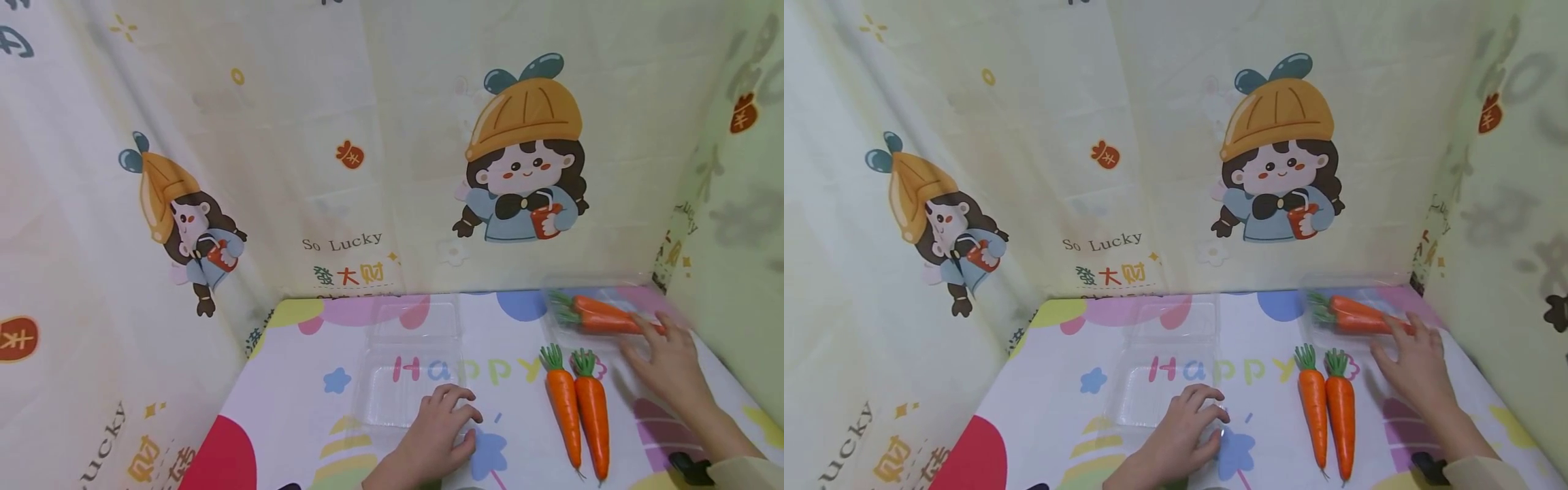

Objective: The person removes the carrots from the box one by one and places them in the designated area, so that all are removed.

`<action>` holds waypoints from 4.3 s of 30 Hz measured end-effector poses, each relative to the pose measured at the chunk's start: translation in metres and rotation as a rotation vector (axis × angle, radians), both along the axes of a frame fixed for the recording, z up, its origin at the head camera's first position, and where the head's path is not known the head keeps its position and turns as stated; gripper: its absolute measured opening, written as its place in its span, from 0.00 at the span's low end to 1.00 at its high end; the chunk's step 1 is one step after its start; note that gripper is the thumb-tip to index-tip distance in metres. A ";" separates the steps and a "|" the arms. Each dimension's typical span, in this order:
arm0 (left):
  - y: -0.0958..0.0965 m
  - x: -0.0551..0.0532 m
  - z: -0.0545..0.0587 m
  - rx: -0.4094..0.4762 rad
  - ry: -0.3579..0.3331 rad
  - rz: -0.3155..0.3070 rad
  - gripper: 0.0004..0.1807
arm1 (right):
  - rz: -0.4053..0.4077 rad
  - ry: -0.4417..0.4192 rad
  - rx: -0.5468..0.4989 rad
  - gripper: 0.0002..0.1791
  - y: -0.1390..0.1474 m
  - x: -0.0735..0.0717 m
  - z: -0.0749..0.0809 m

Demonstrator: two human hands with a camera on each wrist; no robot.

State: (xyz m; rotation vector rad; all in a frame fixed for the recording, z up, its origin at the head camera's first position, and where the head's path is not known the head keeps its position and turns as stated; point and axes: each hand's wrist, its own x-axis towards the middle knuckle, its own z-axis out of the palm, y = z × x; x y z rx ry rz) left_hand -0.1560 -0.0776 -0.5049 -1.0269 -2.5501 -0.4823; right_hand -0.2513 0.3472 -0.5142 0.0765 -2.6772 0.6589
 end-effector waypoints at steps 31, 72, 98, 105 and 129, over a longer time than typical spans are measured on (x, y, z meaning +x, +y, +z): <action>-0.036 -0.008 -0.002 0.012 -0.091 0.055 0.08 | 0.040 -0.115 -0.020 0.33 -0.073 -0.006 0.022; -0.112 -0.016 -0.006 0.042 -0.023 0.087 0.08 | 0.205 -0.080 -0.004 0.26 -0.141 0.000 0.034; -0.089 -0.019 0.008 0.268 -0.065 0.241 0.10 | 0.183 -0.173 -0.030 0.40 -0.165 0.011 0.036; -0.026 -0.033 0.024 0.989 -0.718 0.333 0.10 | 0.070 -0.322 -0.009 0.66 -0.158 0.021 0.027; 0.017 -0.106 -0.006 1.624 -1.066 0.464 0.16 | 0.093 -0.430 -0.013 0.67 -0.126 0.022 0.017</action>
